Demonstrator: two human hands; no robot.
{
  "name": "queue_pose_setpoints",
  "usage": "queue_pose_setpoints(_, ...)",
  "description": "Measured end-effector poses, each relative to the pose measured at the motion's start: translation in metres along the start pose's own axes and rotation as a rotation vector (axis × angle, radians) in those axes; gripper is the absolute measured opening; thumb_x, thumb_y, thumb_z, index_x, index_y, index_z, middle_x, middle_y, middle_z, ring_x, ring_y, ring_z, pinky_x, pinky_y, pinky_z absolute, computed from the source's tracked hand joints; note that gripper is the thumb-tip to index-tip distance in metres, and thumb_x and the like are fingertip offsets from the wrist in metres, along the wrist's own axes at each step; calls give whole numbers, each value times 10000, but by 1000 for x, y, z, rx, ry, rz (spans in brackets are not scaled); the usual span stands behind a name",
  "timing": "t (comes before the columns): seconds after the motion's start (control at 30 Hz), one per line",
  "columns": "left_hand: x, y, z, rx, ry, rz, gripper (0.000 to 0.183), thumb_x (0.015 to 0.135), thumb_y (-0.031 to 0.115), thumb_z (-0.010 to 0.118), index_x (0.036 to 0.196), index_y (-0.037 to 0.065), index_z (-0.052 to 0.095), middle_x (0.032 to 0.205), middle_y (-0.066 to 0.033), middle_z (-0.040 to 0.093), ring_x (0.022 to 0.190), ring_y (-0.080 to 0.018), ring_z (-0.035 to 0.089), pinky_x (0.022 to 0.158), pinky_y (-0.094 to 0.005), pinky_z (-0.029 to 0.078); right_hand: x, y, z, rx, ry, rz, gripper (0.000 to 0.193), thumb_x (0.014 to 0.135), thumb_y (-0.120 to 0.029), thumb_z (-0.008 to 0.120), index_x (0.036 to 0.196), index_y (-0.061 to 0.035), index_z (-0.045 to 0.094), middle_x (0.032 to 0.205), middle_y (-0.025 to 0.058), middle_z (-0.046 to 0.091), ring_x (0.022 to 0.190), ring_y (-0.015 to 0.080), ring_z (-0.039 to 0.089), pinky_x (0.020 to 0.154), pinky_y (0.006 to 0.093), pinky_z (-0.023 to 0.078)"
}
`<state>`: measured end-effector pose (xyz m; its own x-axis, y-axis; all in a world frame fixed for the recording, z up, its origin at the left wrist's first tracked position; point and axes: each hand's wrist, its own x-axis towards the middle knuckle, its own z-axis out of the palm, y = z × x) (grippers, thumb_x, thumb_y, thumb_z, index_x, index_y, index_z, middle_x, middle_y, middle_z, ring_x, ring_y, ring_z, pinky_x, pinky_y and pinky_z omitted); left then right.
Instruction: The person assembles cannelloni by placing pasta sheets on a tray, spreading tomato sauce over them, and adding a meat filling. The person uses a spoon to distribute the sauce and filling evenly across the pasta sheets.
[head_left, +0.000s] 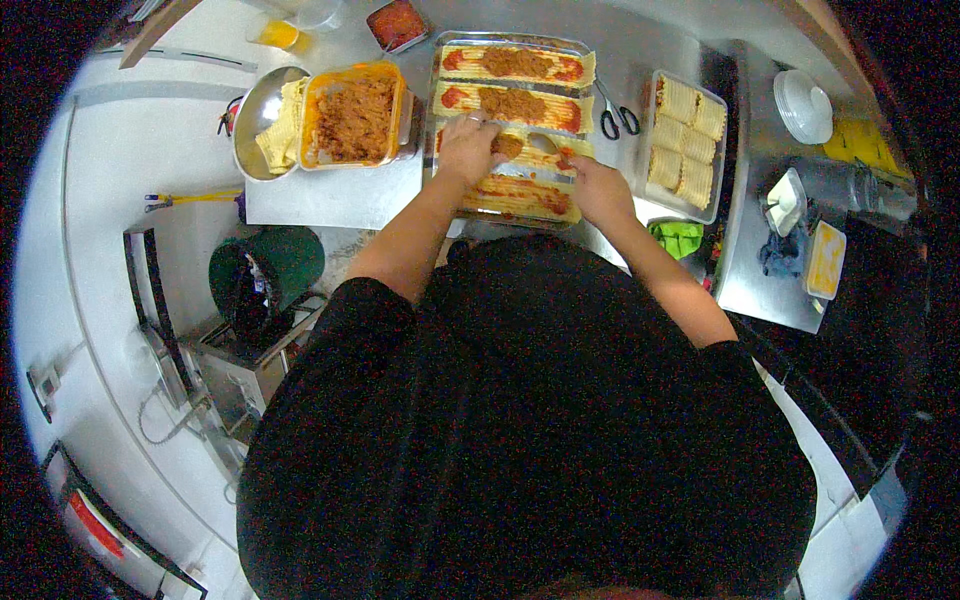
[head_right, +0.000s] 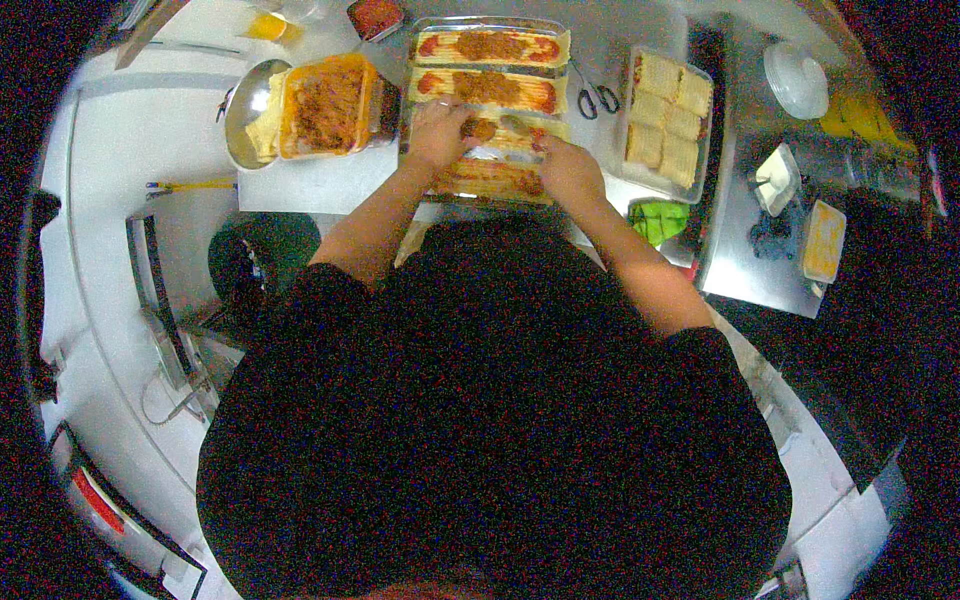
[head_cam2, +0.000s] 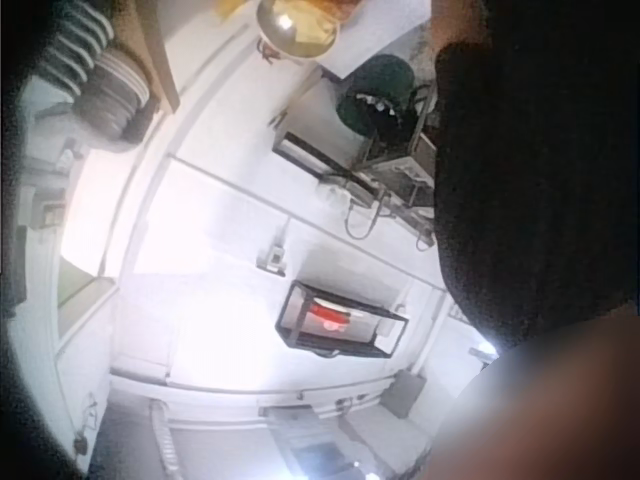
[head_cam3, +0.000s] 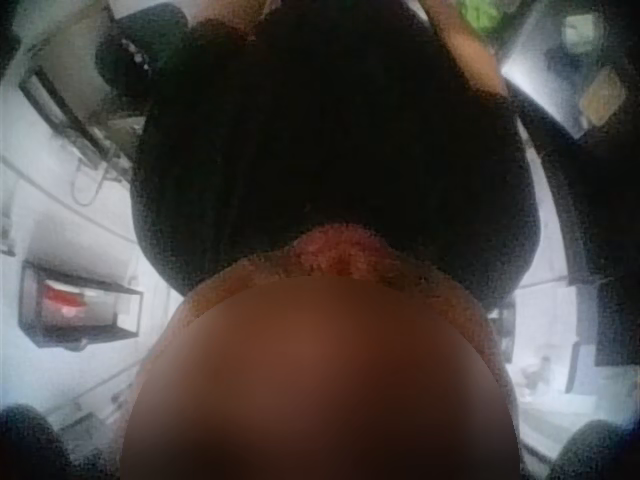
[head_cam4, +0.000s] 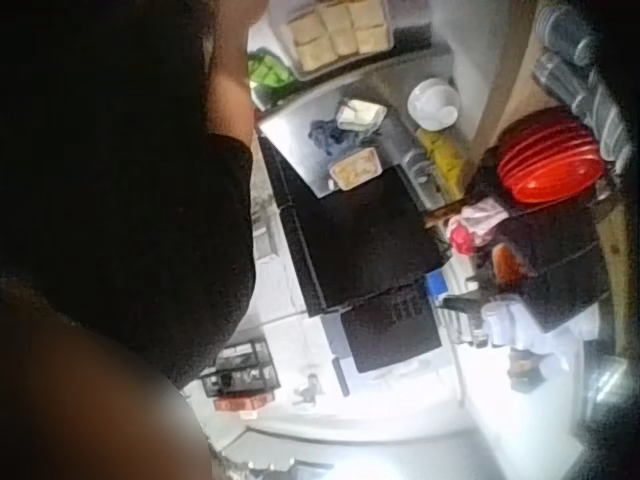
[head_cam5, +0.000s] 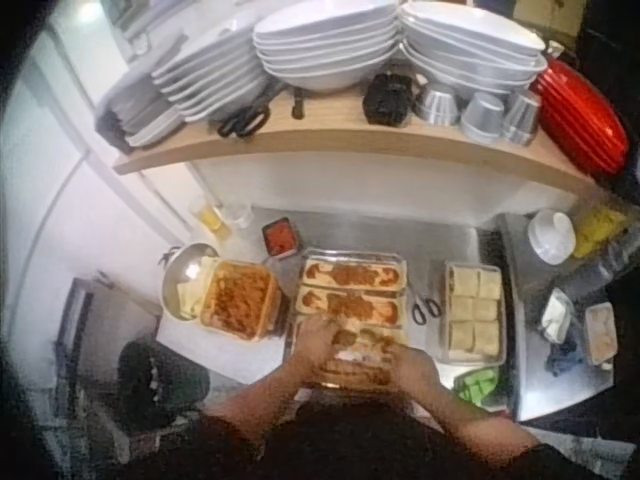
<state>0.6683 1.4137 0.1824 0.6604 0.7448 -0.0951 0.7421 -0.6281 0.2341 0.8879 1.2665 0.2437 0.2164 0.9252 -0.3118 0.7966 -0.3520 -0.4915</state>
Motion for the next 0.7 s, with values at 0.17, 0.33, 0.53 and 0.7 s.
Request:
queue_pose_setpoints(0.17,-16,-7,2,-70,54,-159,436,805,469,793,1127,176,768,1252,-152,655,1199,-382,573,1040,-511,444,7,5,13,119,-82,-16,300,984,-223,544,1194,-124,734,1108,214,728,1050,395,696,946,467,540)
queue_pose_setpoints(0.33,-16,-11,6,-131,80,-138,298,817,408,787,1028,198,799,1155,-117,697,1103,-359,617,1004,-500,467,30,12,38,109,-108,-4,298,971,-238,552,1163,-130,754,1115,191,736,1062,381,696,951,440,544)
queue_pose_setpoints(0.53,-8,-13,9,-134,120,-69,209,822,329,777,977,192,802,1148,-97,700,1122,-347,608,1009,-482,465,37,17,28,61,-147,10,321,962,-264,556,1158,-128,770,1129,177,742,1063,365,699,957,424,541)
queue_pose_setpoints(0.7,-9,-13,12,-149,42,-124,211,835,311,763,1003,192,808,1190,-68,668,1211,-297,543,1073,-449,395,35,12,19,123,-106,50,322,967,-263,563,1150,-102,773,1135,168,747,1067,350,702,956,417,537)
